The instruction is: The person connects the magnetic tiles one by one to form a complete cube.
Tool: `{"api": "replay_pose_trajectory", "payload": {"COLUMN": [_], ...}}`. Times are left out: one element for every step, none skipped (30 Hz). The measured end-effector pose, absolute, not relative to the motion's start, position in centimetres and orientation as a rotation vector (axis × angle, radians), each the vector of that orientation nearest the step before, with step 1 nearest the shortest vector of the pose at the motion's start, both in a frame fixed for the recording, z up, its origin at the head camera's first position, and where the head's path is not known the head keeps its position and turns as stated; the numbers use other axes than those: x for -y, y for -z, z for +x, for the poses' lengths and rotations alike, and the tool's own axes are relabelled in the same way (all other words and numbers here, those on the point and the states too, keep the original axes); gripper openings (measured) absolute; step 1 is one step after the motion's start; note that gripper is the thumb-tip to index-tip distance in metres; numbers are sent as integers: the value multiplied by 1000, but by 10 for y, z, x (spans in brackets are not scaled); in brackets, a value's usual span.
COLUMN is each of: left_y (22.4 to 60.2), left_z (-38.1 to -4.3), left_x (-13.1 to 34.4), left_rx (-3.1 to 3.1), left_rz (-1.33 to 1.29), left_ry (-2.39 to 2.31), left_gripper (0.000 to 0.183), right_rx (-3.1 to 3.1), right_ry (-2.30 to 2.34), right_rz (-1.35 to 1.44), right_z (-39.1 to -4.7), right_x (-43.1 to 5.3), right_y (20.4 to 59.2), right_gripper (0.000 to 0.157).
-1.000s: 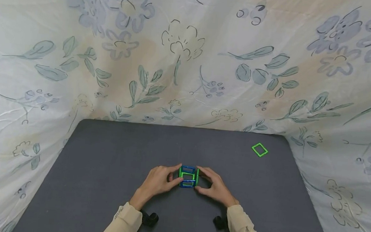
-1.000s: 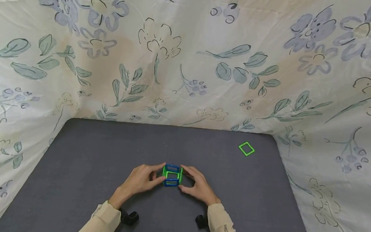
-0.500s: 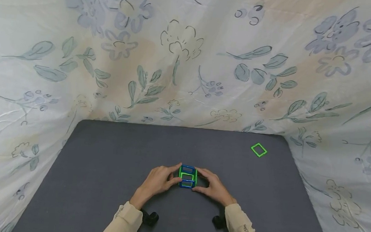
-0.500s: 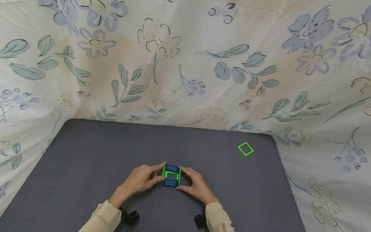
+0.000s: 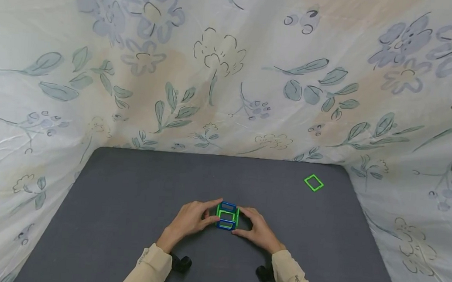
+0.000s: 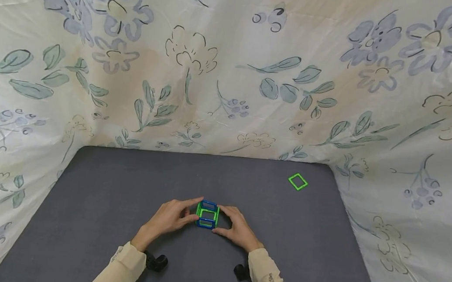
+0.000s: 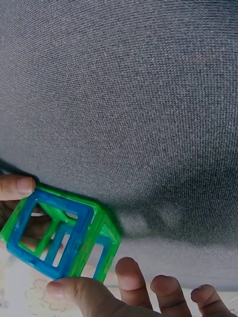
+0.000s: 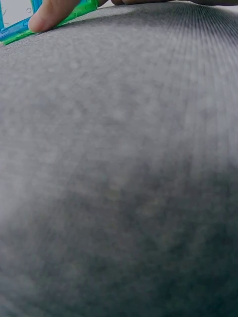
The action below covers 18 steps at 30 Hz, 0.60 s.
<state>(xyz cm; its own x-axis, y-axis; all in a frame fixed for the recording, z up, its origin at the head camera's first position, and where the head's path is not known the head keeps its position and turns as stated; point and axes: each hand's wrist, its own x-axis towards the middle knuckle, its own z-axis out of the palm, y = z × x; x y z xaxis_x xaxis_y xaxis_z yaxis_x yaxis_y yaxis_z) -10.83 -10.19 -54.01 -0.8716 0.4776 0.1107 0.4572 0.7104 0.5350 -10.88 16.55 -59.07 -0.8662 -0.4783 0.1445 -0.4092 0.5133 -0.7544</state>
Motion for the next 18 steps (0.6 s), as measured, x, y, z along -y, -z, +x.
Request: {"api": "replay_pose_trajectory", "payload": {"left_y": [540,540,540,541,541,541,542,542,542,542,542,542,542,542,541,541,540,540], "left_z": [-108,-108,-109,-109,-109,-109,-109,-109,-109,-109,-109,-109,-109,-109,-109,-109,-109,-109], "left_x": [102,102,102,103,103,103,103,103,103,103,103,104,104,104,104,104,104,104], "left_rx": [-2864,-2856,-2849,-2844,-2839,-2835,-2836,-2837,-2835,-2834,-2831,-2827,-2823,-2814,-2804,-2796,-2787,-2779], "left_rz": [783,779,776,775,774,773,776,776,775,775,770,766,760,754,746,740,735,732], "left_ry": [-886,-887,-890,-893,-894,-896,-898,-899,-903,-907,-910,-915,-919,-923,-925,-926,-926,-927], "left_gripper": [56,56,56,56,56,57,59,60,60,61,61,62,61,60,60,60,60,60], "right_rx": [-2656,-2654,-2653,-2651,-2649,-2648,-2647,-2645,-2645,-2645,-2648,-2651,-2658,-2662,-2667,-2671,-2671,-2671], "right_ry": [1297,1299,1298,1298,1302,1301,1302,1304,1303,1304,1303,1298,1293,1289,1284,1280,1278,1275], "right_rz": [-779,-781,-783,-782,-782,-781,-777,-773,-770,-771,-771,-777,-793,-803,-812,-820,-821,-825], "right_z": [-109,-109,-109,-109,-109,-109,-110,-110,-110,-110,-110,-110,-110,-111,-111,-111,-111,-111], "right_x": [-166,-166,-166,-166,-166,-166,-166,-166,-167,-167,-167,-167,-167,-167,-166,-166,-166,-166], "right_y": [591,592,592,592,593,593,593,593,594,594,594,594,594,594,594,594,594,594], "right_gripper": [73,73,73,72,72,72,72,73,73,73,72,72,72,72,72,72,72,72]}}
